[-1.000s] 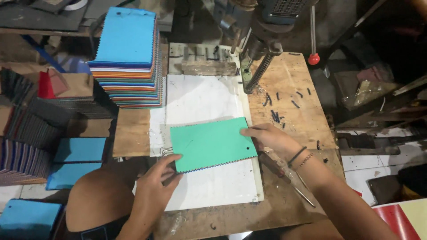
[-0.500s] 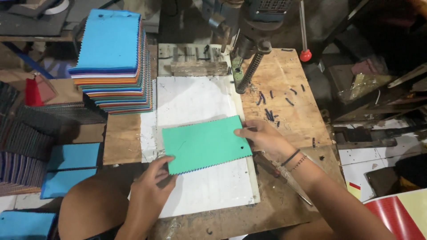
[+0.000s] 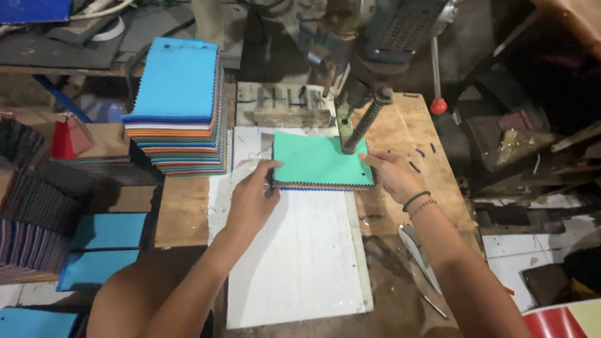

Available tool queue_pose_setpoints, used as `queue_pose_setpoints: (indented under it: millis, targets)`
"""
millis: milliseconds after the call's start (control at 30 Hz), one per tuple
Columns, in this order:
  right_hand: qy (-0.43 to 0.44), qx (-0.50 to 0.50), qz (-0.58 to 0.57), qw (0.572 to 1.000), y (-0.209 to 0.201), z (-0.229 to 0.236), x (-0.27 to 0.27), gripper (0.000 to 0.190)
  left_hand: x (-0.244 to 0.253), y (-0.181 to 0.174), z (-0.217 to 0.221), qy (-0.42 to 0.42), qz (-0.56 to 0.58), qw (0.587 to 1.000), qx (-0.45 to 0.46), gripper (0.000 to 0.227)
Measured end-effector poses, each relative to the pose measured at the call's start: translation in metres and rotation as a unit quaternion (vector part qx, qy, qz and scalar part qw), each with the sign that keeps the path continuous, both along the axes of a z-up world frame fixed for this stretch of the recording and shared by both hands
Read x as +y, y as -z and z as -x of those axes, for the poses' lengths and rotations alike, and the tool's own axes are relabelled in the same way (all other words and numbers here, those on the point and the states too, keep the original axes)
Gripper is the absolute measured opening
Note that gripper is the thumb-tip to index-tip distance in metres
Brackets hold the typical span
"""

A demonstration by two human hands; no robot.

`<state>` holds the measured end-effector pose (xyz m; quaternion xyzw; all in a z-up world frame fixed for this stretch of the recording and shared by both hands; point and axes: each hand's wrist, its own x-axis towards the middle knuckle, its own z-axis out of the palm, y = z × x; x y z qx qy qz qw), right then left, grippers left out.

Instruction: Using a manual drill press to punch holes into a series of fabric or paper swatches.

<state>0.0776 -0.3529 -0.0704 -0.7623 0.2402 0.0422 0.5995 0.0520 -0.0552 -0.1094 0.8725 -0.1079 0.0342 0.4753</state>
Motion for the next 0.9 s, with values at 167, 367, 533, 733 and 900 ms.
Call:
queue_pose_setpoints:
  millis: [167, 367, 533, 733, 900]
  targets:
    - [0.007, -0.023, -0.031, 0.999, 0.044, -0.049, -0.031, 0.039, -0.004, -0.001, -0.033, -0.022, 0.030, 0.998, 0.054, 0.059]
    - [0.001, -0.071, 0.020, 0.997, 0.067, -0.079, -0.032, 0.025, 0.000, 0.004, -0.050, -0.050, 0.068, 0.995, 0.046, 0.055]
    - [-0.014, -0.061, 0.036, 0.997, 0.071, -0.080, -0.033, 0.024, 0.001, 0.005, -0.047, -0.054, 0.079, 0.994, 0.061, 0.053]
    - [-0.031, -0.070, 0.047, 0.996, 0.064, -0.080, -0.020, 0.022, 0.010, -0.011, -0.042, -0.070, 0.057, 0.991, 0.100, 0.053]
    - [-0.006, -0.091, 0.047, 0.995, 0.076, -0.089, -0.029, 0.022, 0.007, -0.008, -0.044, -0.088, 0.090, 0.987, 0.095, 0.051]
